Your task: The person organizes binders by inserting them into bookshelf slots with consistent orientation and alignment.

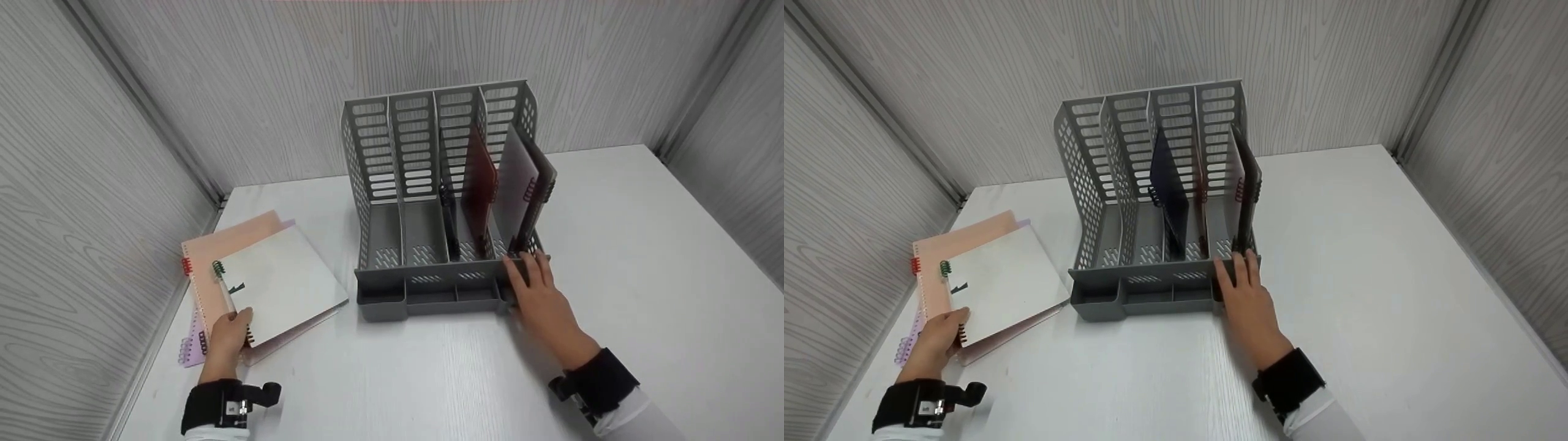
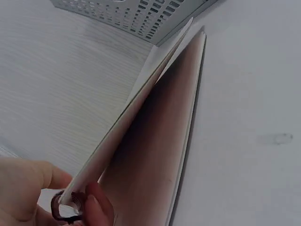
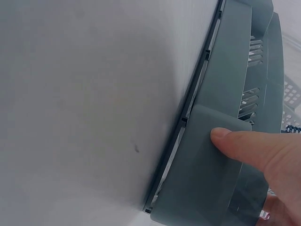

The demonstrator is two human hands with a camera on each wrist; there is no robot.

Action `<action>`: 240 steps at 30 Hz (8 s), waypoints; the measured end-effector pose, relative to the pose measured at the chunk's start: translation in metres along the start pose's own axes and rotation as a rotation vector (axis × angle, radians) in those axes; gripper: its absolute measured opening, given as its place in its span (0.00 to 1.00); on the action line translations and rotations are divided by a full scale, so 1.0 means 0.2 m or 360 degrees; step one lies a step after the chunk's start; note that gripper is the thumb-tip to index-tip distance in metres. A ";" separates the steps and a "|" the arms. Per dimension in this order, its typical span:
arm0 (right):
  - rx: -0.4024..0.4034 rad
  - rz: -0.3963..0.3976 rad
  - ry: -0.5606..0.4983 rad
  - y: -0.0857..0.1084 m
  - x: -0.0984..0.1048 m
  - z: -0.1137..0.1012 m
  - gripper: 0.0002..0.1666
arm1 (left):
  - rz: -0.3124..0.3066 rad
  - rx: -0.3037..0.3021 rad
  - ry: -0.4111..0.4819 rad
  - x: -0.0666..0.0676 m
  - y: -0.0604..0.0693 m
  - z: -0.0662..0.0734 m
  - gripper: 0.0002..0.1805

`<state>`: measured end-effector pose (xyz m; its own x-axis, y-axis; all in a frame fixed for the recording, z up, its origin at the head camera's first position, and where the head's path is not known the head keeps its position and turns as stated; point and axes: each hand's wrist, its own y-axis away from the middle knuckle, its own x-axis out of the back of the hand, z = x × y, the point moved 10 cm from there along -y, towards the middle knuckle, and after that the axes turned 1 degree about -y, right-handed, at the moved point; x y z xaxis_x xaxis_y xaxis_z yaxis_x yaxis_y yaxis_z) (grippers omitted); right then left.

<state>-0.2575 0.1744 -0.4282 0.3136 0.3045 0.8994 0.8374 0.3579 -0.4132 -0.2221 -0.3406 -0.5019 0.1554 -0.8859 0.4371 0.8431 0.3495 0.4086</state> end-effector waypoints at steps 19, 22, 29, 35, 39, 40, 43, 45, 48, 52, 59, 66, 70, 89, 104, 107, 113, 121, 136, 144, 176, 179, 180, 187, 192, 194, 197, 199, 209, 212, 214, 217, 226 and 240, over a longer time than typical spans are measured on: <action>0.0015 0.0005 -0.0010 0.00 0.00 0.00 0.55 | -0.0337 0.0048 0.1055 -0.09 0.00 -0.02 0.11; -0.0006 -0.0031 -0.0005 0.00 -0.01 0.00 0.55 | -0.0309 0.0009 0.1055 -0.08 0.01 -0.01 0.09; -0.0022 -0.0048 0.0001 0.00 -0.01 0.01 0.55 | -0.0209 -0.0107 0.0936 -0.05 0.07 0.05 0.13; 0.0011 -0.0022 0.0027 0.00 0.00 -0.01 0.54 | 0.0041 -0.0235 0.0494 0.01 0.14 0.12 0.20; 0.0004 -0.0017 0.0025 0.00 0.01 -0.01 0.53 | 0.0217 -0.0349 0.0239 0.03 0.21 0.18 0.20; 0.0003 -0.0016 0.0023 0.00 0.01 -0.01 0.53 | 0.0255 -0.0376 0.0190 0.04 0.23 0.20 0.21; 0.0016 0.0008 0.0025 0.00 0.01 -0.01 0.53 | 0.0365 -0.0448 0.0103 0.04 0.29 0.24 0.23; 0.0029 0.0026 0.0031 0.00 0.01 -0.01 0.54 | 0.0453 -0.0518 0.0064 0.05 0.32 0.27 0.21; 0.0038 0.0038 0.0045 0.00 0.02 -0.01 0.54 | 0.0620 -0.0632 -0.0027 0.06 0.38 0.30 0.14; 0.0040 0.0044 0.0057 0.00 0.02 -0.01 0.54 | 0.0803 -0.0750 -0.0143 0.07 0.45 0.34 0.12; 0.0017 0.0014 0.0037 -0.01 0.01 -0.01 0.54 | 0.0977 -0.0891 -0.0193 0.07 0.54 0.36 0.12; -0.0012 -0.0026 0.0016 0.00 0.01 0.00 0.54 | 0.1013 -0.0923 -0.0231 0.04 0.57 0.36 0.20; -0.0004 -0.0026 0.0026 -0.01 0.02 0.01 0.54 | 0.1014 -0.0927 -0.0202 0.00 0.57 0.35 0.19; 0.0052 0.0006 0.0057 -0.05 0.10 0.09 0.56 | 0.1098 -0.1168 -0.0093 -0.18 0.71 0.53 0.14; -0.0045 -0.0024 0.0007 -0.01 0.01 0.01 0.54 | 0.1107 -0.1462 -0.0146 -0.20 0.87 0.70 0.08; -0.0038 0.0008 0.0013 -0.01 0.01 0.00 0.54 | 0.1077 -0.1494 -0.0141 -0.22 0.89 0.72 0.08; -0.0024 0.0002 0.0036 -0.01 0.00 0.00 0.54 | 0.1005 -0.1581 -0.0115 -0.28 0.93 0.77 0.04; -0.0056 -0.0032 0.0022 -0.02 -0.04 -0.05 0.53 | 0.0937 -0.1633 -0.0099 -0.31 0.97 0.81 0.18; -0.0073 -0.0072 0.0042 -0.02 0.01 0.04 0.52 | 0.0877 -0.1691 -0.0051 -0.48 0.99 0.85 0.19; -0.0041 -0.0033 0.0040 -0.02 0.02 0.02 0.53 | 0.0848 -0.1766 -0.0042 -0.52 1.01 0.87 0.19; -0.0059 -0.0034 -0.0011 -0.01 0.00 0.01 0.52 | 0.0688 -0.1872 -0.0019 -0.69 1.04 0.93 0.16; -0.0052 -0.0020 -0.0002 -0.01 0.01 0.00 0.53 | 0.0687 -0.1878 -0.0029 -0.71 1.04 0.93 0.17; -0.0054 -0.0022 0.0002 -0.01 0.01 0.00 0.53 | 0.0682 -0.1879 -0.0029 -0.71 1.04 0.93 0.17; -0.0101 -0.0120 0.0030 0.00 -0.01 0.00 0.52 | 0.0660 -0.1912 -0.0010 -0.74 1.06 0.95 0.18; -0.0104 -0.0126 0.0021 0.00 -0.01 0.01 0.52 | 0.0665 -0.1910 -0.0016 -0.76 1.05 0.95 0.18; -0.0099 -0.0116 0.0016 0.00 -0.01 0.01 0.52 | 0.0659 -0.1898 -0.0017 -0.77 1.05 0.95 0.19; -0.0088 -0.0099 0.0016 0.00 0.00 0.01 0.52 | 0.0646 -0.1879 -0.0018 -0.78 1.04 0.95 0.19; -0.0084 -0.0095 0.0015 0.00 0.00 0.01 0.53 | 0.0638 -0.1871 -0.0014 -0.79 1.04 0.96 0.20; -0.0088 -0.0084 0.0004 -0.01 0.00 0.00 0.51 | 0.0679 -0.1899 0.0017 -0.81 1.02 0.98 0.21; -0.0086 -0.0078 0.0006 -0.01 0.01 0.00 0.52 | 0.0678 -0.1891 0.0015 -0.83 1.00 0.99 0.20; -0.0077 -0.0067 0.0006 -0.01 0.01 -0.01 0.52 | 0.0680 -0.1875 -0.0002 -0.84 0.99 0.99 0.20; -0.0063 -0.0054 -0.0002 0.00 0.01 -0.01 0.52 | 0.0697 -0.1852 -0.0026 -0.85 0.97 1.01 0.19; -0.0091 -0.0059 -0.0033 0.00 0.01 0.00 0.52 | 0.0764 -0.1815 -0.0029 -0.86 0.90 1.10 0.09; -0.0044 -0.0010 0.0012 -0.02 0.04 0.02 0.52 | 0.0716 -0.1678 -0.0056 -0.95 0.71 1.27 0.21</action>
<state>-0.2608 0.1780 -0.4199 0.3117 0.2955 0.9031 0.8513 0.3353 -0.4035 -0.2625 -0.0445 -0.3240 0.5514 -0.7308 0.4024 0.7293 0.1880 -0.6579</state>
